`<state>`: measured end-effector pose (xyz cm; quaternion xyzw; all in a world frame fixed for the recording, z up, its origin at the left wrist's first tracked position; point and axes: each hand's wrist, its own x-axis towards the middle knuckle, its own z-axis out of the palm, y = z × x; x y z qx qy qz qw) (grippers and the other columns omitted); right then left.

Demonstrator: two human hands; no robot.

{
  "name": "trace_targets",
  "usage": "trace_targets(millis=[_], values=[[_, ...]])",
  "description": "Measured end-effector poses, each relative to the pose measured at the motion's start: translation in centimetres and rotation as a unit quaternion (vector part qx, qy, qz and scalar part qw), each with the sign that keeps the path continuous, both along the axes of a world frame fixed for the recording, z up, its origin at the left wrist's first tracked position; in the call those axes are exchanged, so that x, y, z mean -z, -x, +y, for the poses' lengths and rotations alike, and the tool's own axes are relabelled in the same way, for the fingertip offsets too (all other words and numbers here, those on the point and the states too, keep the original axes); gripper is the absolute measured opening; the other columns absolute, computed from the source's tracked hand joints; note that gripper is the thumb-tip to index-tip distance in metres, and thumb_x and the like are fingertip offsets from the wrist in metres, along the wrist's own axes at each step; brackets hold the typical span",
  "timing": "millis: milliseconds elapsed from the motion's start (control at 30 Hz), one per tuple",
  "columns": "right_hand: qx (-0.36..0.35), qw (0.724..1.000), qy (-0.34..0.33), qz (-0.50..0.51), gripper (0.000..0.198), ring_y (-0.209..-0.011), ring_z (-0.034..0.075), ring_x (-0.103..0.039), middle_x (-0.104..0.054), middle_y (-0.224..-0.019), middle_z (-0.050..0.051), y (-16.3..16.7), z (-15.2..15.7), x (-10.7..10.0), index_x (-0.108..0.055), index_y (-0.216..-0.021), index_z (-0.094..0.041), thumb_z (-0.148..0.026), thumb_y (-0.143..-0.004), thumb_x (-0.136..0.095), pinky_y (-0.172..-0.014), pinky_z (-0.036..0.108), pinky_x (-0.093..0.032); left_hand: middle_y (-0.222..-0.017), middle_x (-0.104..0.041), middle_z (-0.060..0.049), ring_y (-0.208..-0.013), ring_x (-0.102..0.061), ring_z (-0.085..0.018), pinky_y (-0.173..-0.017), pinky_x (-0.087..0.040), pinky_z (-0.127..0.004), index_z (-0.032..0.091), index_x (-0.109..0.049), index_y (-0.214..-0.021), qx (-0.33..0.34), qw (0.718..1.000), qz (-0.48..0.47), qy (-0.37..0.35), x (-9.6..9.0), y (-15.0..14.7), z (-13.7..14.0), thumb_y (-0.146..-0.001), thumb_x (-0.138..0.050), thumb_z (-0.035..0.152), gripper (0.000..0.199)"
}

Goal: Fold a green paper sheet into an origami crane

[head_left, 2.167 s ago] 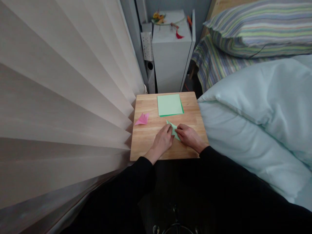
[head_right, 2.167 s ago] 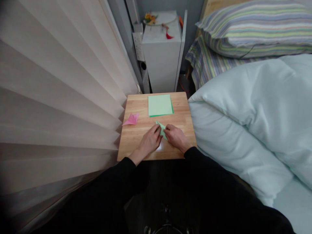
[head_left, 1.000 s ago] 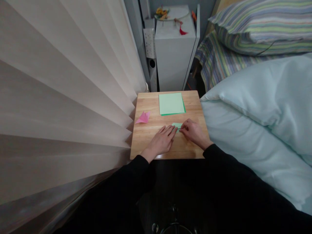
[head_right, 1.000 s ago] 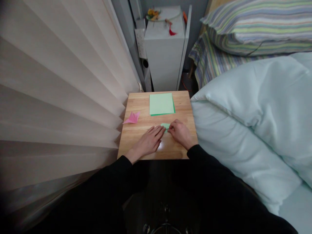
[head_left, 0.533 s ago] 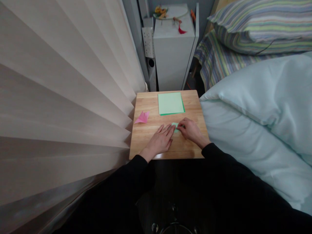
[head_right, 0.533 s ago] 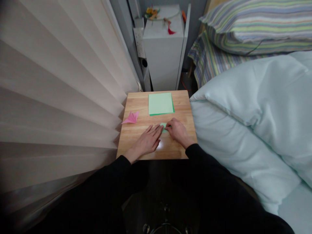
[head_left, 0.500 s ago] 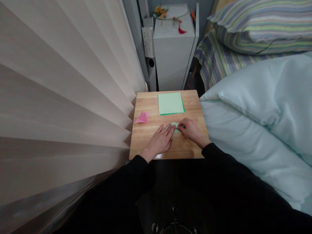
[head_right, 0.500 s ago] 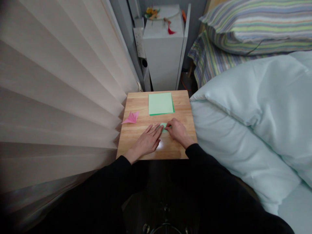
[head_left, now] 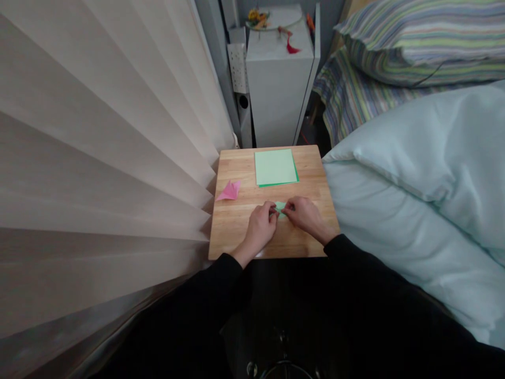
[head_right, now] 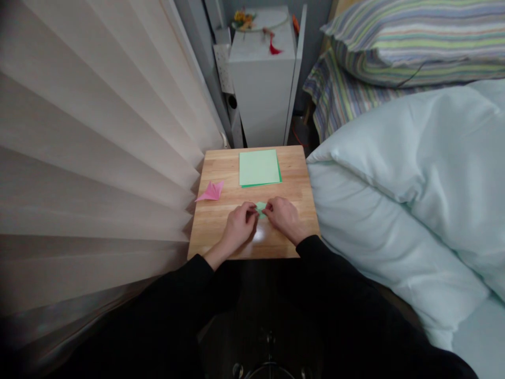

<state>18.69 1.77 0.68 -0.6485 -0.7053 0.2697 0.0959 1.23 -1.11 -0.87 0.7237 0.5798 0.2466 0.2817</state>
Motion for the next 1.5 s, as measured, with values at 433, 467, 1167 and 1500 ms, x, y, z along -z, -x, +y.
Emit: trace_targets(millis=[433, 467, 1167, 1500], values=[[0.001, 0.999, 0.023, 0.040, 0.009, -0.081, 0.020, -0.071, -0.081, -0.089, 0.007, 1.1, -0.6, 0.2, -0.078, -0.089, -0.019, -0.024, -0.092, -0.071, -0.070, 0.027, -0.044, -0.089, -0.077, -0.009, -0.092, -0.066, -0.026, -0.087, -0.053, -0.042, 0.018, -0.071, -0.085, -0.033, 0.999, 0.039, 0.010, -0.7, 0.1, 0.4, -0.091, -0.059, 0.006, 0.019], [0.006, 0.999, 0.023, 0.040, 0.009, -0.081, 0.020, -0.071, -0.081, -0.089, 0.007, 1.2, -0.6, 0.3, -0.078, -0.089, -0.019, -0.024, -0.092, -0.072, -0.070, 0.027, -0.044, -0.089, -0.077, -0.009, -0.092, -0.066, -0.026, -0.087, -0.053, -0.042, 0.018, -0.071, -0.085, -0.038, 0.998, 0.042, 0.010, -0.7, 0.0, 0.5, -0.090, -0.059, 0.006, 0.019], [0.052, 0.999, 0.012, -0.009, 0.015, -0.081, 0.022, -0.070, -0.076, -0.086, 0.010, 2.2, -1.2, 0.3, -0.074, -0.079, -0.017, -0.026, -0.090, -0.076, -0.070, 0.029, -0.046, -0.086, -0.074, -0.008, -0.088, -0.067, -0.026, -0.085, -0.054, -0.042, 0.019, -0.068, -0.087, -0.044, 0.996, 0.076, -0.002, -0.2, 0.1, 0.8, -0.087, -0.059, 0.006, 0.015], [0.025, 0.999, -0.022, -0.017, 0.009, -0.086, 0.021, -0.067, -0.070, -0.101, 0.010, 0.6, -1.3, 0.2, -0.072, -0.089, -0.018, -0.025, -0.094, -0.072, -0.072, 0.030, -0.045, -0.089, -0.070, -0.009, -0.092, -0.063, -0.027, -0.088, -0.052, -0.045, 0.019, -0.064, -0.093, -0.042, 0.992, 0.113, -0.038, -0.2, 0.7, 0.8, -0.091, -0.053, 0.007, 0.017]])
